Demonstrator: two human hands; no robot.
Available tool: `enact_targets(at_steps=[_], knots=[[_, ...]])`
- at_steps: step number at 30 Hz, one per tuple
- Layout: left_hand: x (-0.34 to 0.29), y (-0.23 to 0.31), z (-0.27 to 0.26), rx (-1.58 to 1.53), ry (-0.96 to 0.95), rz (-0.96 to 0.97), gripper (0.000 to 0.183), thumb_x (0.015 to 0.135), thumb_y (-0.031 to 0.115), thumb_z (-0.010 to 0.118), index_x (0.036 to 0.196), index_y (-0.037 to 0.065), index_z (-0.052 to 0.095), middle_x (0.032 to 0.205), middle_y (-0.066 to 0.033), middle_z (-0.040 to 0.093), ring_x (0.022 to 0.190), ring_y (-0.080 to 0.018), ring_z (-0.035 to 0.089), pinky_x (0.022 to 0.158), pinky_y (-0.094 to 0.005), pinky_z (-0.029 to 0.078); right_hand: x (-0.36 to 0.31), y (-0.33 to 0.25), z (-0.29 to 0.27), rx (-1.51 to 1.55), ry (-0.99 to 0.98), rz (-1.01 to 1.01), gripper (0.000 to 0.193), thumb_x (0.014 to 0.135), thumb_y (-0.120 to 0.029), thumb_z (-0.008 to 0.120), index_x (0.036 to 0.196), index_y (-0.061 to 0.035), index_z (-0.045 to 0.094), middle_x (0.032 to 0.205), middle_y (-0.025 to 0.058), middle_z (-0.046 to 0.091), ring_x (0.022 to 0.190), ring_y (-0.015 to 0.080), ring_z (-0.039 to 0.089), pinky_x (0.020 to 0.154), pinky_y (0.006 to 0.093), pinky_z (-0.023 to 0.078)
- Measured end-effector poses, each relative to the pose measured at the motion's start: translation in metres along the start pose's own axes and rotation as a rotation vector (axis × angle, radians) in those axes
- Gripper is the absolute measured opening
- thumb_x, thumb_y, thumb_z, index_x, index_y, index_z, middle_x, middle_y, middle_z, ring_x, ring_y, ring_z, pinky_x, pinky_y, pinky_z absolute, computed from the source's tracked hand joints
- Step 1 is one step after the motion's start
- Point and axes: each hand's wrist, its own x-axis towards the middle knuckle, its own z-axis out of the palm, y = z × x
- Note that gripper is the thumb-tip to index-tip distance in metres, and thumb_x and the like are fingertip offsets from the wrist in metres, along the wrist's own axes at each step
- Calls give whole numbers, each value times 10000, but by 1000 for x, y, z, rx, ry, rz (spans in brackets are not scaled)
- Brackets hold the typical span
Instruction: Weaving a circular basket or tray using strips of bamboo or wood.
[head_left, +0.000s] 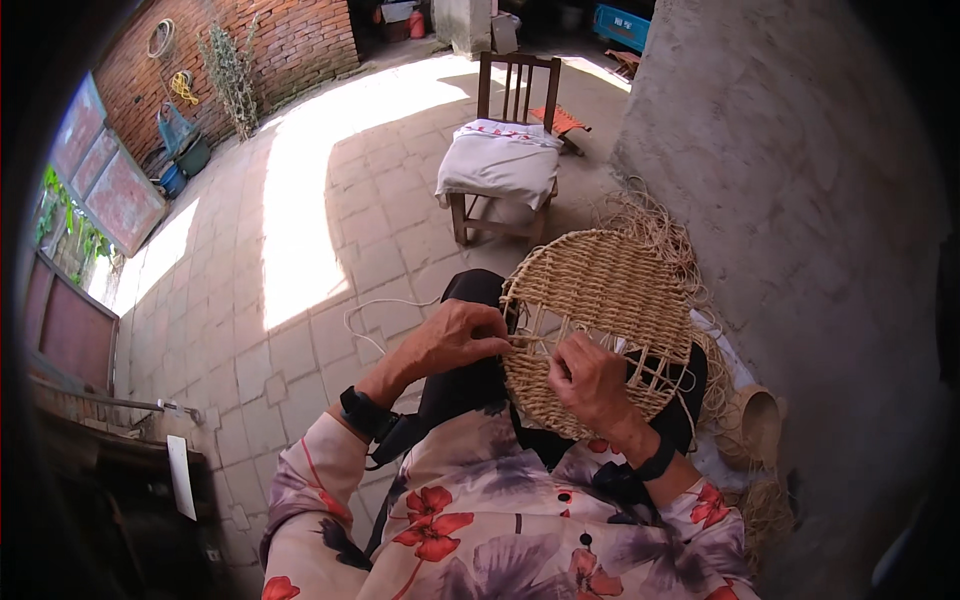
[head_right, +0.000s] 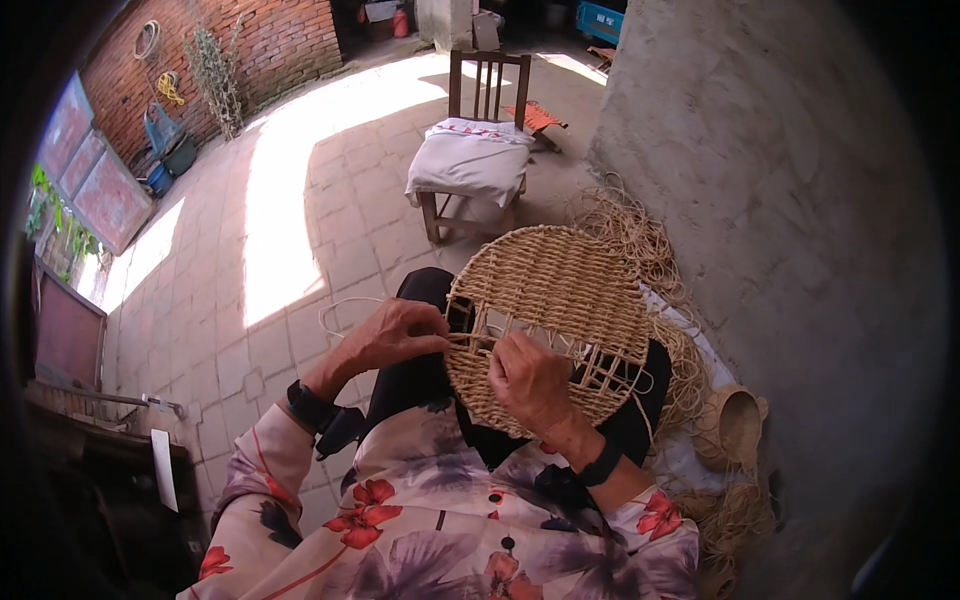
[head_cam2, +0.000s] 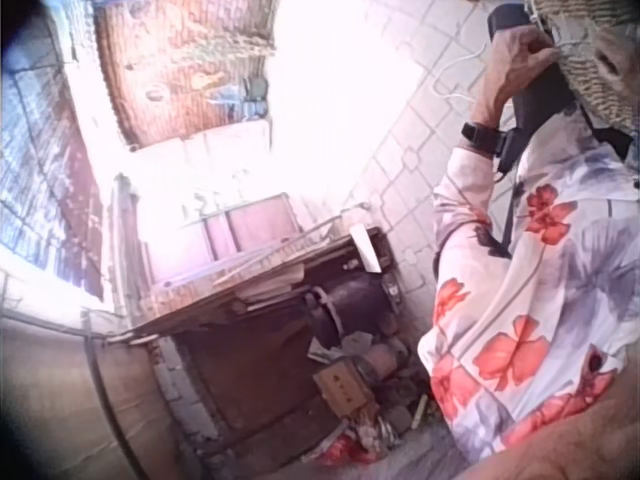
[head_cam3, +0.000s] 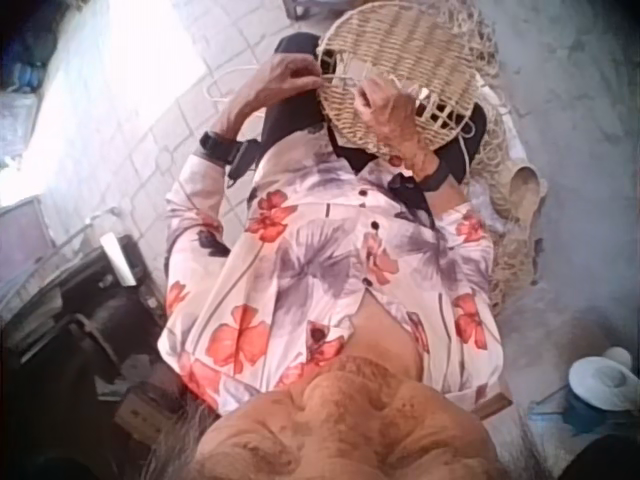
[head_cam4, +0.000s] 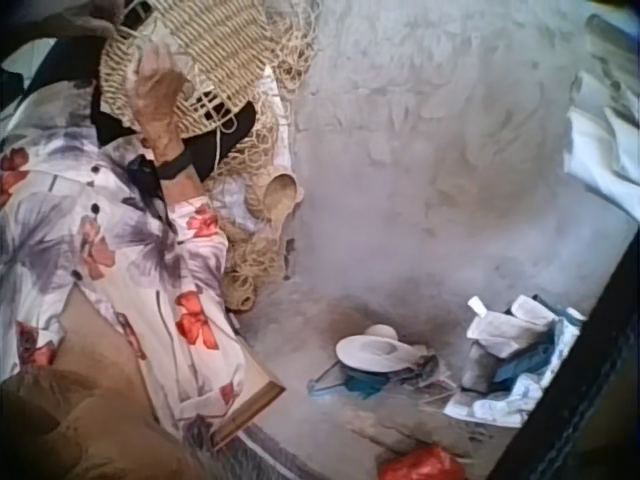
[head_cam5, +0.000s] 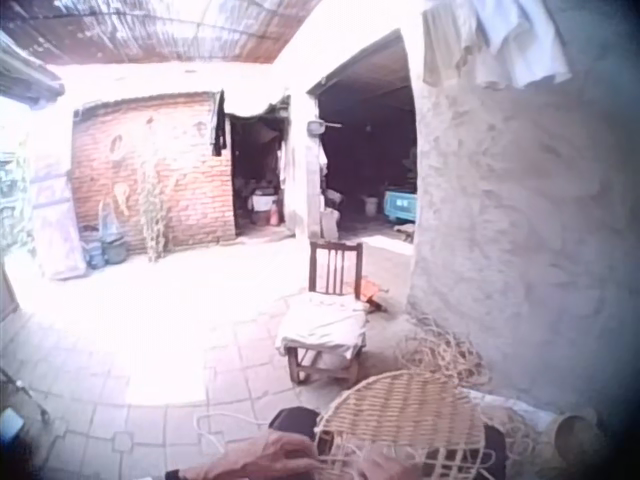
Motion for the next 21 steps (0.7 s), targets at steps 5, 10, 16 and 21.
enact_targets(at_steps=[5, 10, 16, 21], knots=[[-5, 9, 0, 239, 43, 87, 136, 847, 165, 722, 886, 37, 695, 793, -117, 643, 751, -307, 645, 652, -389, 498, 4, -3, -3, -14, -19, -44, 113, 756, -18, 684, 808, -51, 589, 783, 100, 567, 696, 294, 634, 576, 397, 501], [-13, -1, -4, 317, 126, 177, 96, 883, 138, 675, 874, 44, 662, 865, -98, 620, 823, -304, 631, 679, -398, 494, 2, 3, -8, 263, -65, 35, 158, 793, -17, 673, 947, -41, 643, 858, 109, 601, 698, 265, 647, 599, 355, 510], [-15, -11, 2, 65, 157, 160, 107, 880, 136, 685, 889, 33, 657, 854, -108, 589, 817, -294, 613, 708, -386, 492, 22, 8, -8, 720, -131, 419, 193, 839, 25, 632, 1028, -12, 645, 835, 65, 607, 612, 132, 550, 573, 255, 449], [-21, -4, 3, 73, 139, 105, 124, 849, 141, 721, 905, 41, 673, 845, -94, 591, 827, -278, 605, 725, -381, 489, 38, 0, -9, 494, -209, 156, 173, 850, 28, 615, 1017, -5, 643, 850, 74, 634, 663, 131, 565, 601, 262, 449]])
